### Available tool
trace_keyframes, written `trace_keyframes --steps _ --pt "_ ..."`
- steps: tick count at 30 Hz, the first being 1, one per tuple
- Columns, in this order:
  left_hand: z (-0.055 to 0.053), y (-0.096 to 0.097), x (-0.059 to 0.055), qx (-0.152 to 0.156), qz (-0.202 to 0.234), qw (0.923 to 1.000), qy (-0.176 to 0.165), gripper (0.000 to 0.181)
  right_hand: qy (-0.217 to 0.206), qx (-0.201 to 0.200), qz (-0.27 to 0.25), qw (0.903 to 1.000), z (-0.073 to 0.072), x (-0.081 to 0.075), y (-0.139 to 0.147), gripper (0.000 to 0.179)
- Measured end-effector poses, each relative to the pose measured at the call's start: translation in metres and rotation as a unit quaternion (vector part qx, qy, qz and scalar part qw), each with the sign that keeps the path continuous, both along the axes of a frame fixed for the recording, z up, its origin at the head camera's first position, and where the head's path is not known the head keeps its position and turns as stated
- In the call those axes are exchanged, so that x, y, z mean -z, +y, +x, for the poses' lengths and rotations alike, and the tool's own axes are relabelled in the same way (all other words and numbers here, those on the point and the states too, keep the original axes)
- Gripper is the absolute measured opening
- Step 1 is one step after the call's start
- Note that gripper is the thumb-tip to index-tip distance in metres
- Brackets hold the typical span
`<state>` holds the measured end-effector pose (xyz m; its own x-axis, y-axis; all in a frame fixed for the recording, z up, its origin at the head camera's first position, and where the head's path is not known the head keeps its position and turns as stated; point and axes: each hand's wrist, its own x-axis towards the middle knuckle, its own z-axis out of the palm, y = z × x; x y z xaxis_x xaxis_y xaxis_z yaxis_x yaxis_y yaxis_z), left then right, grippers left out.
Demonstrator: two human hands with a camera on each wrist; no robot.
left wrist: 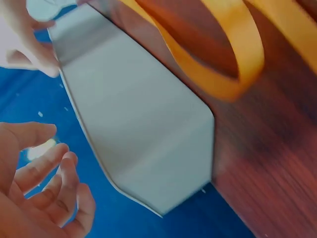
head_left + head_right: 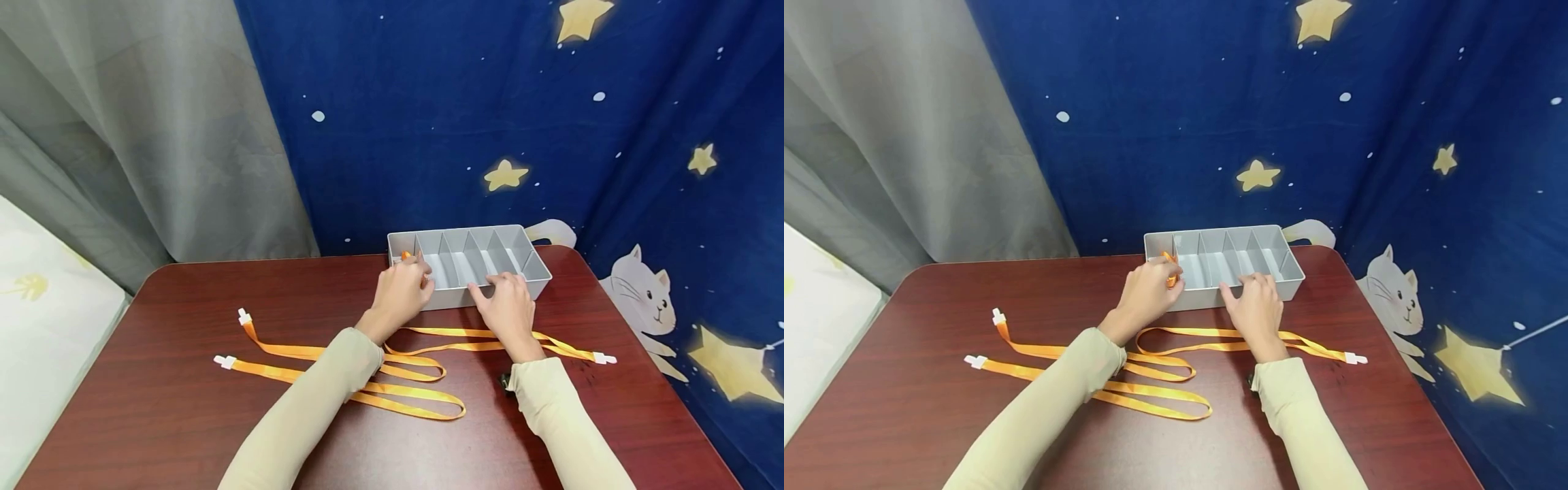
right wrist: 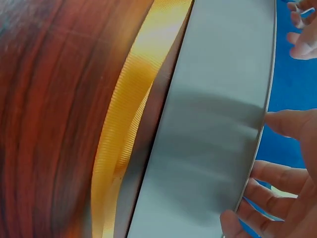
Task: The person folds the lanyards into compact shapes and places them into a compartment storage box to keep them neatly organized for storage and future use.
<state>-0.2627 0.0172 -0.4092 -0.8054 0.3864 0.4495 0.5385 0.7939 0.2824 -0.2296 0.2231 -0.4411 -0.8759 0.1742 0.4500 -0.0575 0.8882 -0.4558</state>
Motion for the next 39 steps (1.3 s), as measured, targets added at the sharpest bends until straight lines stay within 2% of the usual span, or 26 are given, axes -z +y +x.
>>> trace_keyframes --steps 5,11,16,21,24,27,31,35,39 --pt "0.016 0.011 0.000 0.052 -0.006 0.9986 0.012 0.017 -0.002 -0.014 0.008 0.9999 0.001 -0.002 0.004 0.044" --pt "0.029 0.017 0.005 0.085 -0.017 0.9963 0.005 0.012 0.000 -0.056 0.022 0.9982 0.005 -0.001 0.011 0.033" --pt "0.035 0.017 0.012 0.111 -0.050 0.9912 -0.052 0.012 0.006 -0.081 0.032 0.9962 0.011 0.001 0.015 0.032" --pt "0.036 0.014 0.017 0.117 -0.073 0.9846 -0.107 0.015 0.040 -0.107 0.063 0.9914 0.016 -0.003 0.018 0.030" --pt "0.036 0.013 0.020 0.118 -0.077 0.9815 -0.129 0.013 0.040 -0.129 0.096 0.9862 0.020 -0.008 0.020 0.026" --pt "0.035 0.013 0.024 0.124 -0.086 0.9775 -0.147 0.013 0.011 -0.153 0.129 0.9798 0.024 -0.010 0.023 0.024" --pt "0.034 0.017 0.031 0.127 -0.106 0.9736 -0.157 0.023 -0.050 -0.185 0.159 0.9685 0.030 -0.010 0.027 0.023" --pt "0.033 0.020 0.036 0.123 -0.131 0.9707 -0.159 0.031 -0.112 -0.221 0.166 0.9546 0.034 -0.006 0.031 0.024" --pt "0.033 0.022 0.038 0.120 -0.151 0.9672 -0.166 0.032 -0.154 -0.247 0.164 0.9425 0.037 -0.004 0.034 0.026"
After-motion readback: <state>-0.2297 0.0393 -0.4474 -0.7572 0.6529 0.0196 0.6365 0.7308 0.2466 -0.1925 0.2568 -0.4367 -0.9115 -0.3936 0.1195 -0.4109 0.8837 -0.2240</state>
